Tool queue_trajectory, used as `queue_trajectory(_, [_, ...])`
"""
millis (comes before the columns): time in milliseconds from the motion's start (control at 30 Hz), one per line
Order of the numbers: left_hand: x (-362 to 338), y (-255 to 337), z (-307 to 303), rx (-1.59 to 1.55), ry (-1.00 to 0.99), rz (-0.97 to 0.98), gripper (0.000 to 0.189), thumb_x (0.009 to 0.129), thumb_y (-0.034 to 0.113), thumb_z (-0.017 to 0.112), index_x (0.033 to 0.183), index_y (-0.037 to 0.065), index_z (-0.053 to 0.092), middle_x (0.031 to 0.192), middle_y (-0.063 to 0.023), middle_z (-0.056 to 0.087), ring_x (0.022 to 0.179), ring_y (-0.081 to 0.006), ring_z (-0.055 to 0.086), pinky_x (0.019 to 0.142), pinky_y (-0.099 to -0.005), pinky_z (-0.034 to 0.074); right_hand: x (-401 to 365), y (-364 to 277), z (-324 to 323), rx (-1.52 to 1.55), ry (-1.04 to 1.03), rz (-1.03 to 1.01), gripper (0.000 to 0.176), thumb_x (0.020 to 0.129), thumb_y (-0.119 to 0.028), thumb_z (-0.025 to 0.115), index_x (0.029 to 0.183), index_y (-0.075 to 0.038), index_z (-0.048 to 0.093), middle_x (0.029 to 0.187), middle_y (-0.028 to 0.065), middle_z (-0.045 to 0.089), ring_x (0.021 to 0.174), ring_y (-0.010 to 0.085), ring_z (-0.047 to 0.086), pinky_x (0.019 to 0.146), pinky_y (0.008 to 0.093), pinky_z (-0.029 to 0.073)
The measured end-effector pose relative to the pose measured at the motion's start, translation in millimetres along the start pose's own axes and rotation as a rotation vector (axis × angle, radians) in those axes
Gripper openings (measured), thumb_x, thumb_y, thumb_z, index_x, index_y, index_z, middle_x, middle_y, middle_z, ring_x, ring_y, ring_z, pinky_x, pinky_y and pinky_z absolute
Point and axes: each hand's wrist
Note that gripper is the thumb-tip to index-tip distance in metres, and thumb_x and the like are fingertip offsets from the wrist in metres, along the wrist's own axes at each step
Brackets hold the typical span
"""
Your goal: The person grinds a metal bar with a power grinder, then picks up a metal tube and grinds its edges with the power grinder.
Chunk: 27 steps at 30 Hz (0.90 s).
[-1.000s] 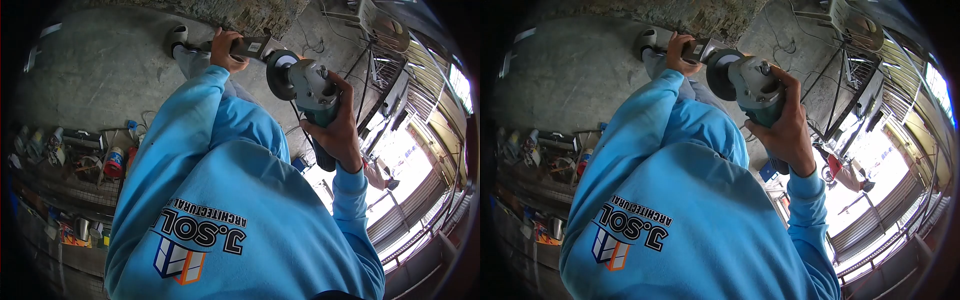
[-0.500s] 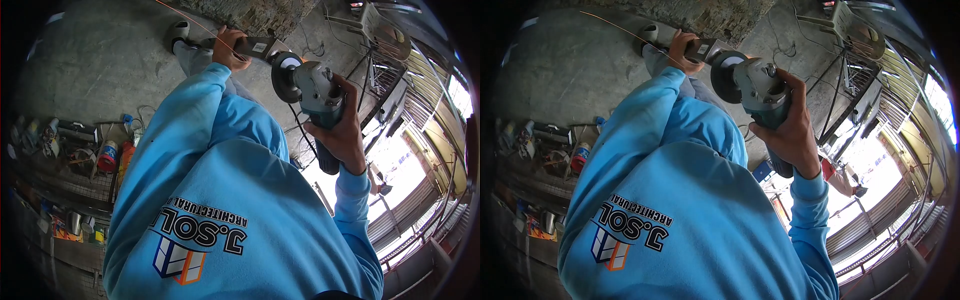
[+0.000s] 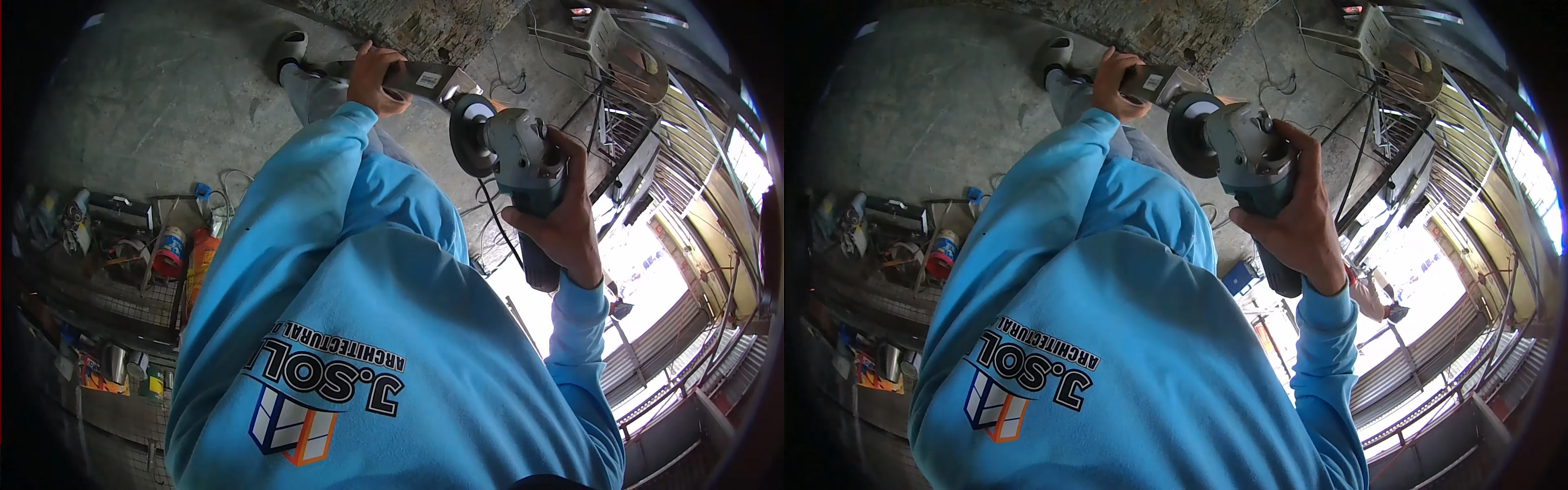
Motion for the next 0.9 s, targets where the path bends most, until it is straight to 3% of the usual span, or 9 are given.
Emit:
queue_trajectory(467, [2.0, 3.7, -2.8, -0.018, 0.004, -0.013, 0.063, 0.058, 0.021, 0.088, 0.115, 0.014, 0.061, 0.108, -0.0068, 0.067, 0.104, -0.0330, 0.066, 0.117, -0.0633, 0.035, 0.1, -6.3, 0.9, -0.049, 0.006, -0.020, 0.106, 0.061, -0.005, 0.091, 0.151, -0.014, 0.036, 0.130, 0.0211, 0.061, 0.119, 0.0384, 0.065, 0.102, 0.0466, 0.054])
queue_trajectory(533, [1.5, 5.1, -3.0, -0.013, 0.007, -0.014, 0.063, 0.058, 0.021, 0.088, 0.115, 0.014, 0.061, 0.108, -0.0067, 0.067, 0.104, -0.0328, 0.066, 0.117, -0.0634, 0.035, 2.3, -11.1, 2.2, 0.027, 0.027, 0.092, 0.105, 0.061, -0.006, 0.091, 0.151, -0.014, 0.037, 0.129, 0.0212, 0.061, 0.119, 0.0384, 0.065, 0.102, 0.0466, 0.054])
queue_trajectory(900, [1.0, 3.5, -1.8, -0.010, 0.008, -0.020, 0.061, 0.058, 0.020, 0.087, 0.113, 0.014, 0.062, 0.109, -0.0078, 0.068, 0.106, -0.0323, 0.067, 0.116, -0.0642, 0.035, 3.6, -9.6, -3.2, -0.044, -0.007, -0.004, 0.106, 0.060, -0.004, 0.092, 0.151, -0.013, 0.037, 0.128, 0.0203, 0.062, 0.118, 0.0377, 0.066, 0.102, 0.0464, 0.054])
Point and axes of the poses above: each hand's wrist, its own x-axis towards the middle knuckle, its own z-axis out of the palm, y = z × x
